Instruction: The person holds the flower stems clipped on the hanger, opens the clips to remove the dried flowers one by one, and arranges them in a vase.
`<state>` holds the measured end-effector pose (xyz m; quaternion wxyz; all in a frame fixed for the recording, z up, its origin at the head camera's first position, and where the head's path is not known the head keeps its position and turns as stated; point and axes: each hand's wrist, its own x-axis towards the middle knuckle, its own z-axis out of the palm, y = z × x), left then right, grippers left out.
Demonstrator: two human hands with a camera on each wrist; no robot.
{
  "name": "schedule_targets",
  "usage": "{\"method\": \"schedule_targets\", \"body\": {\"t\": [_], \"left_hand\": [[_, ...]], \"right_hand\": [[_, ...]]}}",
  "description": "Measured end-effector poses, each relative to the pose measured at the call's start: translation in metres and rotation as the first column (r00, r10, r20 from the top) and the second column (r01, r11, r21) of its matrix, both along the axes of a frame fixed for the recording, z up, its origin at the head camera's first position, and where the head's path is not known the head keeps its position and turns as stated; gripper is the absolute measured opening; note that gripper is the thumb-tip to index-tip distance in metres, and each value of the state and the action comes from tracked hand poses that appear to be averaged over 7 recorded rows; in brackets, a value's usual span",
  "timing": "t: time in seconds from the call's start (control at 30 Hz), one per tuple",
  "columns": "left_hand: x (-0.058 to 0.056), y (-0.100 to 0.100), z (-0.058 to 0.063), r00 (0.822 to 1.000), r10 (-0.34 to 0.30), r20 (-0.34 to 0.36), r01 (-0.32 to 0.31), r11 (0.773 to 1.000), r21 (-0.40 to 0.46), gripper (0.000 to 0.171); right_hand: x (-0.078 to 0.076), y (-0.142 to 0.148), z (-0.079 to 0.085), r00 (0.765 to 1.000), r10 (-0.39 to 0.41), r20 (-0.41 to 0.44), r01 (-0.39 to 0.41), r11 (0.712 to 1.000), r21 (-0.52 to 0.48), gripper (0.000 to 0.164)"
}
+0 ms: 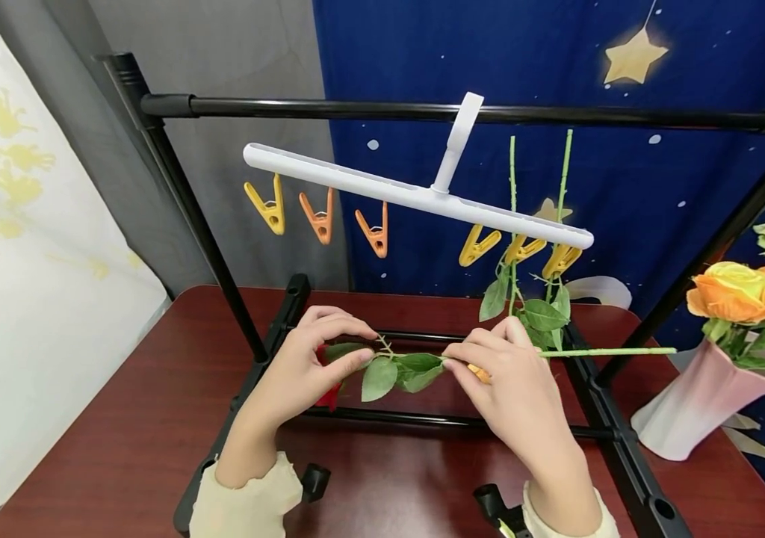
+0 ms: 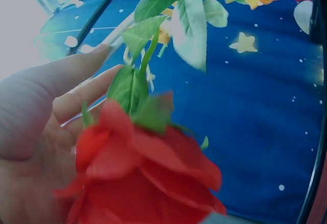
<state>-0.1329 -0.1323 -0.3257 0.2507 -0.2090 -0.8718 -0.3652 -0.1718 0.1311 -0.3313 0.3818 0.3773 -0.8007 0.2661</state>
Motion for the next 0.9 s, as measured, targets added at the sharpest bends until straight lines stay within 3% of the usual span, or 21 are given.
{"method": "schedule_targets", "body": {"t": [0.2, 0.33, 0.77, 0.9], "left_hand": [[0.005, -0.001, 0.006, 0.997, 0.023, -0.079, -0.016, 0.997, 0.077, 0.024], [0.007, -0.006, 0.008, 0.993, 0.068, -0.097, -0.056, 0.991, 0.122, 0.025], [-0.001, -0.011, 0.008, 0.985, 0.164, -0.063, -0.145, 0.961, 0.234, 0.018], [-0.007, -0.011, 0.002, 0.980, 0.198, -0.030, -0.184, 0.949, 0.256, 0.017]], "right_hand": [[0.008, 0.018, 0.008, 0.998, -0.055, 0.023, 0.056, 0.998, -0.024, 0.019], [0.011, 0.029, 0.012, 0.998, -0.046, 0.033, 0.047, 0.998, -0.049, 0.023], [0.008, 0.069, 0.014, 0.997, 0.074, 0.028, -0.070, 0.987, -0.142, 0.035], [0.009, 0.079, 0.014, 0.993, 0.107, 0.049, -0.097, 0.980, -0.176, 0.023]]}}
